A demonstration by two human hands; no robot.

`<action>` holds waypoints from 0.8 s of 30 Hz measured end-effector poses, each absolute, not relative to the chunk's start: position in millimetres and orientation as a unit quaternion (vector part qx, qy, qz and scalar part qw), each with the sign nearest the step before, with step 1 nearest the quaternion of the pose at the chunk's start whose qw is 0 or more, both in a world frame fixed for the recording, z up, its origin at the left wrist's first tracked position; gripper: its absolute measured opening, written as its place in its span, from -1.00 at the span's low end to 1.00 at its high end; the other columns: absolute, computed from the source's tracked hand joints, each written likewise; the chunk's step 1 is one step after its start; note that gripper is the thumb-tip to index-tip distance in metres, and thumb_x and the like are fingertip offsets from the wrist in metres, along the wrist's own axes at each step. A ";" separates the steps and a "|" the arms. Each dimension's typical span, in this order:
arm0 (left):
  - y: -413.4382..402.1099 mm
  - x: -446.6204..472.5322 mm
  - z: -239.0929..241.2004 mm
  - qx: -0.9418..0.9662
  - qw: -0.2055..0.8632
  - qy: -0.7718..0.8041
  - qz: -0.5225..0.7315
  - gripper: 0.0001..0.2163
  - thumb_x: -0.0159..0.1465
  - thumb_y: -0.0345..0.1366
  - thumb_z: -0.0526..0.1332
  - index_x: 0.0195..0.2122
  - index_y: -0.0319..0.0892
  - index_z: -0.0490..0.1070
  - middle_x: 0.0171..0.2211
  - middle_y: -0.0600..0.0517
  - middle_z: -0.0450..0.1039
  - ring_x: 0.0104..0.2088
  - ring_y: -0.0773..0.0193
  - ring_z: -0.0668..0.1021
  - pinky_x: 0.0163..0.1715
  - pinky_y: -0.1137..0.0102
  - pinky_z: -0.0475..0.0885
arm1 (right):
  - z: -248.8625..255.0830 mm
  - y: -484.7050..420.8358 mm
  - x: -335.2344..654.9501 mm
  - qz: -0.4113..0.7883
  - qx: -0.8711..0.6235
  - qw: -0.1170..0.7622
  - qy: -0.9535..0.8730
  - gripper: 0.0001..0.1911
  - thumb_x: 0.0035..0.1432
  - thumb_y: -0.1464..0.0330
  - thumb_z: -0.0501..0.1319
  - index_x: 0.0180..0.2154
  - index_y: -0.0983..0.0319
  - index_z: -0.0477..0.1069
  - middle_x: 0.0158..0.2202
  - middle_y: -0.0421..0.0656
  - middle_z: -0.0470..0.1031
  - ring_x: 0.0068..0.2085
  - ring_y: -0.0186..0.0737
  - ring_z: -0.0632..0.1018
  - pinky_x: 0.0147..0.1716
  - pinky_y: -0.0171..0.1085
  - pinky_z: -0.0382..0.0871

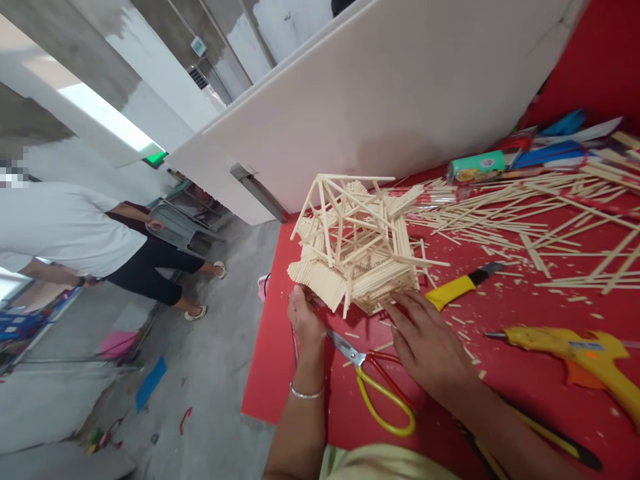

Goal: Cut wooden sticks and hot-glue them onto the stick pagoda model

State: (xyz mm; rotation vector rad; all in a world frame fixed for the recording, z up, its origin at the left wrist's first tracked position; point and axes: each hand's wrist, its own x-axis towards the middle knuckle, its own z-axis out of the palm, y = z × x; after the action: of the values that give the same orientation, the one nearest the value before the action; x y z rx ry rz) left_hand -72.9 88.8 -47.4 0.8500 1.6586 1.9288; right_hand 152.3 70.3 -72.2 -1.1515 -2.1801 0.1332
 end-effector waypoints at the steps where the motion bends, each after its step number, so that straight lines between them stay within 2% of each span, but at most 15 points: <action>1: 88.6 -72.4 -47.0 0.310 0.225 0.605 0.698 -0.65 0.42 0.00 0.05 -0.33 -0.15 0.39 -0.50 0.09 0.38 -0.54 0.34 0.42 -0.50 0.41 0.28 | -72.0 70.3 152.4 0.052 -0.440 0.330 -0.833 -0.49 0.25 0.43 0.10 0.22 0.33 0.36 0.22 0.09 0.38 0.33 0.09 0.25 0.26 0.10 0.32; 11: 87.9 -70.9 -43.0 0.295 0.240 0.575 0.724 -0.69 0.41 -0.06 0.11 -0.36 -0.16 0.39 -0.52 0.10 0.38 -0.54 0.35 0.40 -0.51 0.42 0.25 | -70.9 70.1 152.5 0.056 -0.435 0.327 -0.837 -0.49 0.26 0.43 0.11 0.23 0.34 0.36 0.23 0.10 0.37 0.33 0.11 0.24 0.28 0.10 0.30; 24: 87.1 -68.8 -43.0 0.295 0.224 0.601 0.709 -0.67 0.41 -0.02 0.08 -0.35 -0.14 0.36 -0.50 0.10 0.36 -0.53 0.34 0.40 -0.48 0.41 0.29 | -68.4 68.9 153.4 0.060 -0.438 0.331 -0.834 -0.50 0.27 0.42 0.08 0.22 0.29 0.37 0.23 0.07 0.37 0.34 0.10 0.24 0.27 0.10 0.31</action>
State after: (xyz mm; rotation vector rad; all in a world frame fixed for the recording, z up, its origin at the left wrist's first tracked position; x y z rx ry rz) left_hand -68.8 87.1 -43.0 0.8133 1.6572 1.9556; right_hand 153.4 68.9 -68.4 -1.1460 -2.1794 0.1556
